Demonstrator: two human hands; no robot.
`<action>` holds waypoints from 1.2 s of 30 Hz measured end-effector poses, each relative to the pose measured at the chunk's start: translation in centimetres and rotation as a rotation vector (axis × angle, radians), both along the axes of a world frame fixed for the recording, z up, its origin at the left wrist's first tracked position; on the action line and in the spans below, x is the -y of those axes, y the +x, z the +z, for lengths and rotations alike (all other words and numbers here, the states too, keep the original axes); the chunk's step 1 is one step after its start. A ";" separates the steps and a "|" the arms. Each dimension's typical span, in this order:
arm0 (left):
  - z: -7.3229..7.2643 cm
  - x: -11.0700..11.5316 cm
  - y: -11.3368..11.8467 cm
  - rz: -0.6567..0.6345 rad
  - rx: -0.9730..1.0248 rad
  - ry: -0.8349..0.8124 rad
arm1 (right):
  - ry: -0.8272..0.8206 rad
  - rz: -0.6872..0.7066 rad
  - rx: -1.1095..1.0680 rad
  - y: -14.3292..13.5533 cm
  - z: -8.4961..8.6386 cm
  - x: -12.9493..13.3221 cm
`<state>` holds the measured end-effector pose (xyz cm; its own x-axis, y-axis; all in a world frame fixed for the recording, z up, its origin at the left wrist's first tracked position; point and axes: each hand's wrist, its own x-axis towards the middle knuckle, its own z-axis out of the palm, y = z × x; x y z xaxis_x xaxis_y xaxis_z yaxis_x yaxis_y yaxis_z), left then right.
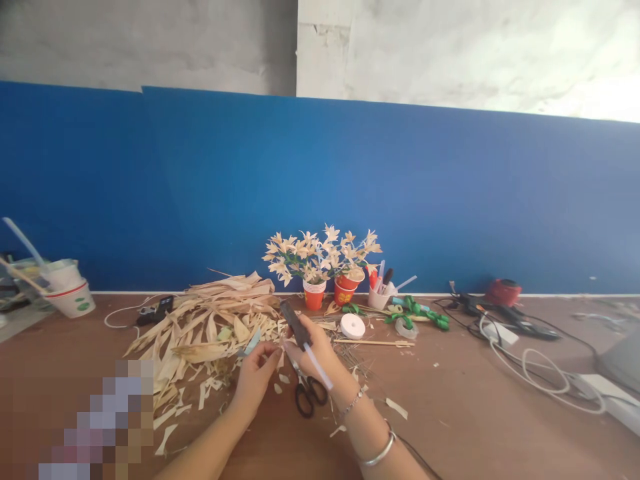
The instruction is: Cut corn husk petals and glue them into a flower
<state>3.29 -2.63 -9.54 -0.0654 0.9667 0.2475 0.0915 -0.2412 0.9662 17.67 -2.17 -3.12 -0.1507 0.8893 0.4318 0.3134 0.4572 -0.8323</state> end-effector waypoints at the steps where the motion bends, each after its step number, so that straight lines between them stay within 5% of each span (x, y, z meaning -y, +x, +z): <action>1: 0.0 0.0 0.0 -0.002 0.004 -0.004 | 0.029 0.002 0.046 -0.1 0.0 0.1; 14: -0.1 0.0 0.0 -0.031 0.042 -0.036 | 0.150 -0.077 0.148 -0.5 -1.3 -0.1; 36: 0.3 0.1 0.1 0.010 0.034 0.000 | 0.148 -0.041 0.159 -0.5 -0.2 0.4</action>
